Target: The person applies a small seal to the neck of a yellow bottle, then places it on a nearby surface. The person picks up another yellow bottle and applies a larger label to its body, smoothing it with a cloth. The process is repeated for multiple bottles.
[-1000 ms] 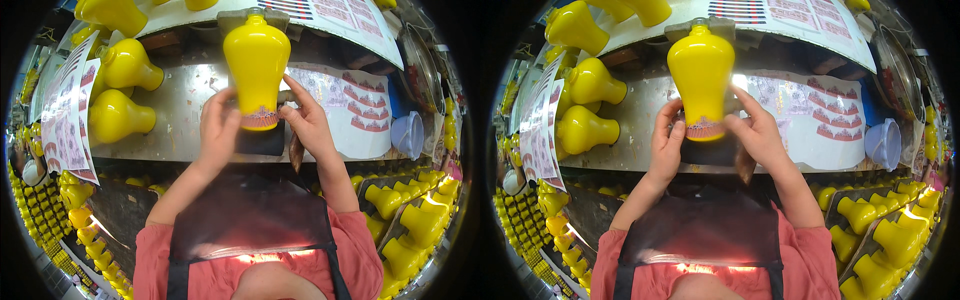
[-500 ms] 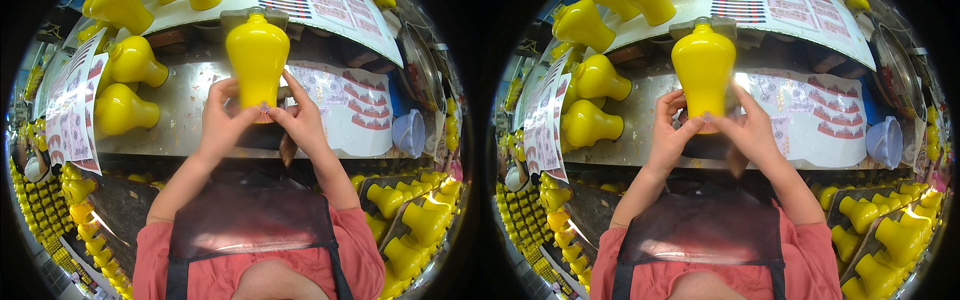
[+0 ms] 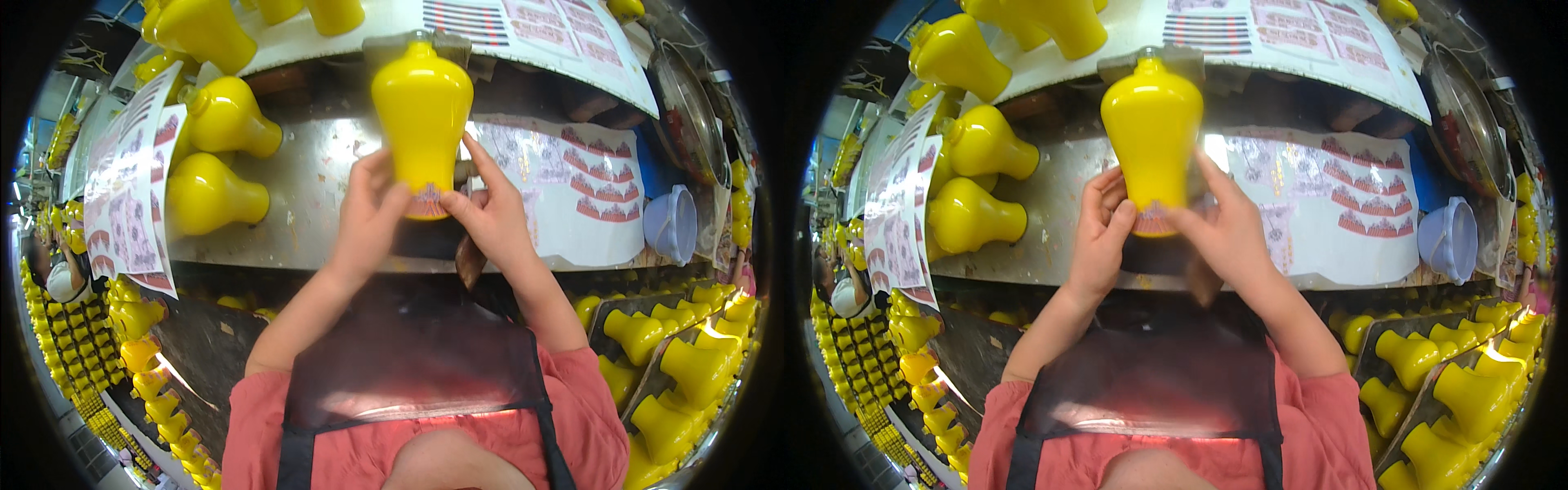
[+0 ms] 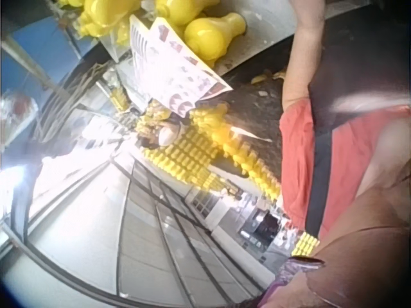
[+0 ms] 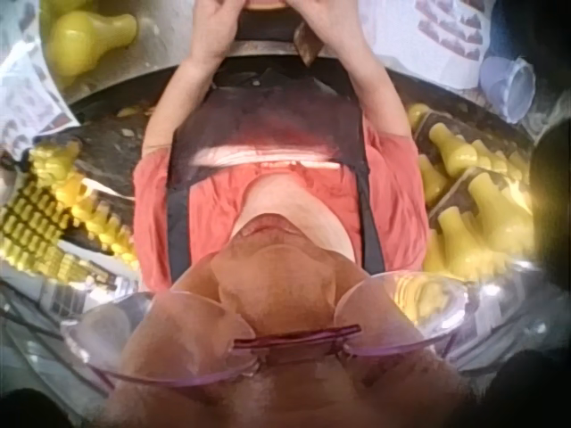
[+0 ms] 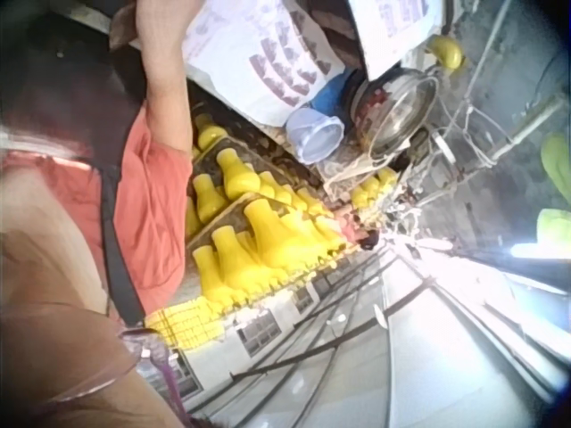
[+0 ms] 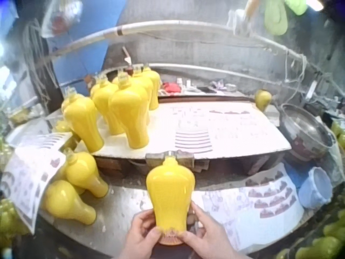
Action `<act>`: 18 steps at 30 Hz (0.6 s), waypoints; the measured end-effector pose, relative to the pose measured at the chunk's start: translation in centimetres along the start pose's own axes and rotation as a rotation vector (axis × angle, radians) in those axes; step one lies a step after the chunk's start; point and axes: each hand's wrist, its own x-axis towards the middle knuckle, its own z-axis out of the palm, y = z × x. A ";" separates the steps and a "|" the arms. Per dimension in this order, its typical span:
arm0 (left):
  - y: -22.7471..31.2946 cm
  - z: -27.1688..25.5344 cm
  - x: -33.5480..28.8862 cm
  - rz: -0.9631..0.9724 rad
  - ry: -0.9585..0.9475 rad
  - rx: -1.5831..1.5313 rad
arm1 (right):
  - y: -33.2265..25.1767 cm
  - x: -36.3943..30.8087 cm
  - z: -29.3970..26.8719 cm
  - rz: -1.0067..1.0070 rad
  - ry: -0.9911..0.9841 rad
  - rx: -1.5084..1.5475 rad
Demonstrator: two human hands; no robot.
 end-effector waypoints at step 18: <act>-1.1 -0.5 0.6 0.036 0.044 0.258 | -0.2 -0.3 0.0 0.043 0.004 0.006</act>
